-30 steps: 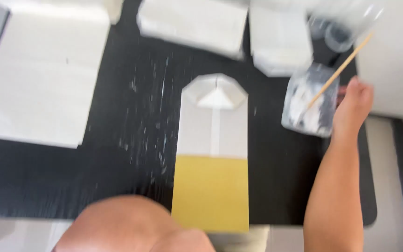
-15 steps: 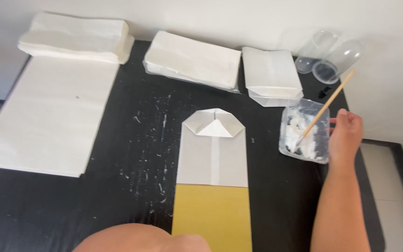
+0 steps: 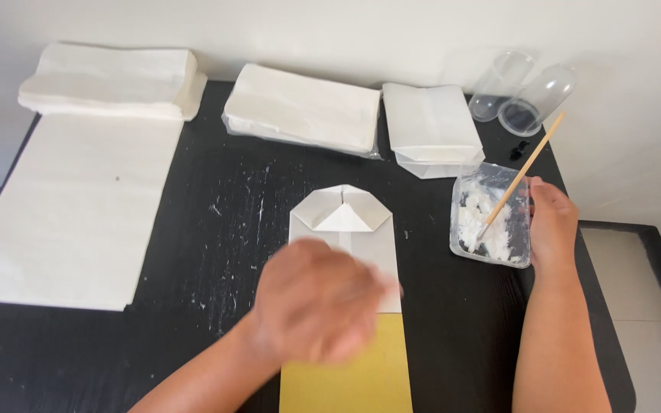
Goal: The person folds a white sheet of paper into a triangular shape and then applies white paste to the edges using a brush. The person presses the glued edges to secure the folds.
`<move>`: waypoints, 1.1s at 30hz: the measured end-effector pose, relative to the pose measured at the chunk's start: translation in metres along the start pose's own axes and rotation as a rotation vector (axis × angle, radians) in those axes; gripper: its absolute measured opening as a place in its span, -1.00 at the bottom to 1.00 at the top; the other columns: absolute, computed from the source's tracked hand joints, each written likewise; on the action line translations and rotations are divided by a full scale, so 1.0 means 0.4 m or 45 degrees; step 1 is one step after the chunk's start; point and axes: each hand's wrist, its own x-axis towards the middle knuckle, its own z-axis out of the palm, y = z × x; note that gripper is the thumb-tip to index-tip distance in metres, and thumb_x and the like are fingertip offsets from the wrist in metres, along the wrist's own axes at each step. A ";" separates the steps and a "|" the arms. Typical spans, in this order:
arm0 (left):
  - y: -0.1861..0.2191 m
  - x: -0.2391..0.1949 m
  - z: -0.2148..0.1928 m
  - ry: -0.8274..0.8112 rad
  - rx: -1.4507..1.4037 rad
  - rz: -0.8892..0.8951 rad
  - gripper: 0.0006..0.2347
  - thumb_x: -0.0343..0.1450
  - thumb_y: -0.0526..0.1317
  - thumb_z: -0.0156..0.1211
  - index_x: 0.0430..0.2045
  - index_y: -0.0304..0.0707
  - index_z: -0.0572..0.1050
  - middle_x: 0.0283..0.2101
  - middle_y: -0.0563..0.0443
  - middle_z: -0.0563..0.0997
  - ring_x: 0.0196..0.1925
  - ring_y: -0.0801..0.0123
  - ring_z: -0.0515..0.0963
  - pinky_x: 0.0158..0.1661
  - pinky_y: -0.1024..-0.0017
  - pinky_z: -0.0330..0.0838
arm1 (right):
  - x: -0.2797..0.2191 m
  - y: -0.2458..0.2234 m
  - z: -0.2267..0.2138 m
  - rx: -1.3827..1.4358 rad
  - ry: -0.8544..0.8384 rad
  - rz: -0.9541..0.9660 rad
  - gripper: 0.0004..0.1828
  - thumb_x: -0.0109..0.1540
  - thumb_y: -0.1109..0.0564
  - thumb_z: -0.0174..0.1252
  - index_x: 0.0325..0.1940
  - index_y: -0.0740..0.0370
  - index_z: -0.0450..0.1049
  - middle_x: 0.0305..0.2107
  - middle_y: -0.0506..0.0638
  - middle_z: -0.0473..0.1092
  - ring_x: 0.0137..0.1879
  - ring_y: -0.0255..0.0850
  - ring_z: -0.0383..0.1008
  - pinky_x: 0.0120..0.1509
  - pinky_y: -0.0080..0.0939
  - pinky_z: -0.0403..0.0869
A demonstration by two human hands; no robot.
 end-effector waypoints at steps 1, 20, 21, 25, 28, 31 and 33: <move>-0.041 -0.033 0.021 -0.096 -0.043 -0.091 -0.89 0.42 -0.29 0.08 -0.32 -0.04 0.57 -0.28 0.11 0.55 -0.27 0.32 0.56 -0.27 0.36 0.47 | -0.004 -0.012 0.001 0.012 -0.005 0.103 -0.68 0.41 -0.15 0.01 0.05 0.01 0.55 -0.17 -0.25 0.45 -0.23 -0.39 0.30 -0.16 -0.33 0.31; -0.168 -0.197 0.101 -0.460 -0.298 -0.958 -0.80 0.34 -0.40 0.27 -0.20 -0.17 0.64 -0.20 0.00 0.61 -0.12 0.07 0.66 0.01 0.15 0.44 | -0.013 -0.001 -0.002 -0.176 0.062 -0.312 -0.63 0.28 0.00 0.33 0.17 0.07 0.59 0.04 0.03 0.33 0.06 -0.20 0.35 0.17 -0.16 0.39; -0.166 -0.192 0.101 -0.462 -0.299 -0.965 -0.80 0.34 -0.40 0.27 -0.20 -0.17 0.64 -0.20 0.00 0.61 -0.12 0.07 0.66 0.01 0.15 0.44 | -0.010 0.011 0.001 -0.180 0.058 -0.308 -0.63 0.28 0.00 0.33 0.17 0.07 0.59 0.04 0.03 0.33 0.06 -0.20 0.35 0.17 -0.16 0.39; -0.164 -0.185 0.098 -0.436 -0.315 -0.995 -0.81 0.34 -0.42 0.27 -0.22 -0.20 0.64 -0.21 -0.07 0.62 -0.15 -0.01 0.67 0.00 0.07 0.44 | -0.026 0.004 0.015 -0.126 0.010 -0.359 -0.57 0.32 0.07 0.22 0.28 0.10 0.51 0.05 0.08 0.29 0.11 -0.13 0.31 0.21 -0.07 0.33; -0.161 -0.180 0.098 -0.431 -0.312 -0.989 -0.81 0.34 -0.42 0.28 -0.23 -0.19 0.65 -0.22 -0.07 0.62 -0.15 -0.02 0.67 0.00 0.06 0.45 | -0.003 0.019 0.012 -0.025 0.086 -0.487 -0.65 0.34 0.12 0.21 0.22 0.06 0.53 -0.04 -0.01 0.34 0.02 -0.26 0.32 0.09 -0.24 0.31; -0.158 -0.175 0.098 -0.427 -0.305 -0.993 -0.82 0.33 -0.42 0.28 -0.24 -0.18 0.65 -0.23 -0.07 0.62 -0.16 -0.01 0.67 -0.02 0.08 0.45 | 0.006 0.019 -0.010 0.134 0.086 -0.772 -0.82 0.44 0.18 0.15 0.10 0.24 0.56 -0.30 0.03 0.39 -0.29 -0.33 0.32 -0.14 -0.37 0.33; -0.159 -0.177 0.101 -0.419 -0.299 -1.004 -0.82 0.33 -0.41 0.28 -0.24 -0.18 0.65 -0.24 -0.07 0.63 -0.16 0.01 0.66 -0.04 0.10 0.45 | -0.015 -0.008 -0.030 0.241 0.020 -0.942 -0.78 0.52 0.20 0.07 0.07 0.45 0.53 -0.44 0.14 0.37 -0.49 -0.28 0.30 -0.23 -0.33 0.36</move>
